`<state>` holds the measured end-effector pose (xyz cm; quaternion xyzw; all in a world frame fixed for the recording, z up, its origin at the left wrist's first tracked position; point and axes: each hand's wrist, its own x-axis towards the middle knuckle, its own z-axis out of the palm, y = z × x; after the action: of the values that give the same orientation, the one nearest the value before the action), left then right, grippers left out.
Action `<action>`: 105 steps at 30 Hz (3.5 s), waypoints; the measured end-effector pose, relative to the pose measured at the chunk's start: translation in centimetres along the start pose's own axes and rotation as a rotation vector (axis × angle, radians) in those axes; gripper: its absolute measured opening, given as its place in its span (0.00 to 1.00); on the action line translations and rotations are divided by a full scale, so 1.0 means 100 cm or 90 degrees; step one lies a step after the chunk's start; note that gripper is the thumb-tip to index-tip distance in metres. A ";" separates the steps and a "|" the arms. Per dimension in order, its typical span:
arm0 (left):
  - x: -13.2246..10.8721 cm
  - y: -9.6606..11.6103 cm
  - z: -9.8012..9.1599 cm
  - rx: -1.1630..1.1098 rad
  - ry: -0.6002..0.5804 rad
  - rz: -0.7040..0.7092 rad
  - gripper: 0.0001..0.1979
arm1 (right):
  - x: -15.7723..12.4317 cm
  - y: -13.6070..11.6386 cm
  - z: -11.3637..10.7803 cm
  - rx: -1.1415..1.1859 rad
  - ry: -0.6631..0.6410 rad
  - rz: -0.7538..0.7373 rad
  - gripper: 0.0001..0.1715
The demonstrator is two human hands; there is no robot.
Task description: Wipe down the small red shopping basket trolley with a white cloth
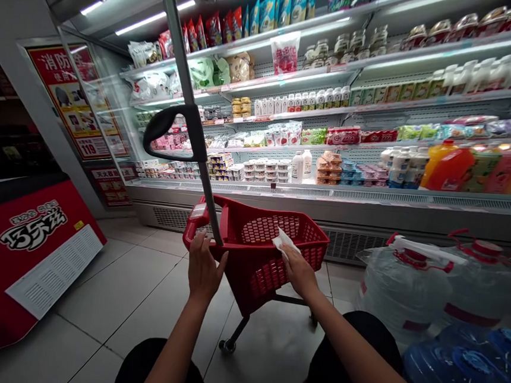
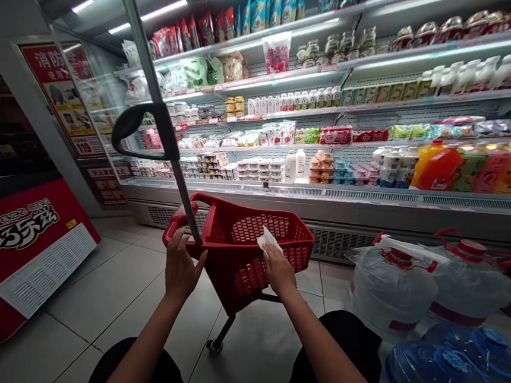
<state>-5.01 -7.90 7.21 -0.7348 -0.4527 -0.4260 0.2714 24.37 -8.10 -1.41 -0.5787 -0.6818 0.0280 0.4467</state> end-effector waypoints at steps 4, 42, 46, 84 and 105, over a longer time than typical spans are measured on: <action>0.006 0.007 0.008 0.038 -0.052 -0.034 0.43 | 0.004 -0.022 0.018 0.039 0.013 -0.021 0.28; 0.034 -0.028 -0.017 -0.148 -0.209 -0.004 0.54 | 0.014 -0.155 0.033 0.012 -0.010 -0.276 0.31; 0.023 -0.003 -0.002 -0.177 -0.161 -0.022 0.55 | 0.027 -0.172 0.030 -0.023 -0.007 -0.292 0.30; 0.067 0.050 0.041 -0.128 -0.218 0.031 0.44 | 0.070 -0.140 -0.017 -0.227 0.028 -0.208 0.28; 0.063 0.068 0.020 -0.096 -0.243 0.080 0.31 | 0.077 -0.132 -0.027 -0.220 0.043 -0.186 0.26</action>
<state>3.28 -6.61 11.62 -0.8470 -0.4161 -0.2944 0.1510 16.59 -7.49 11.94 -0.5422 -0.7378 -0.1735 0.3628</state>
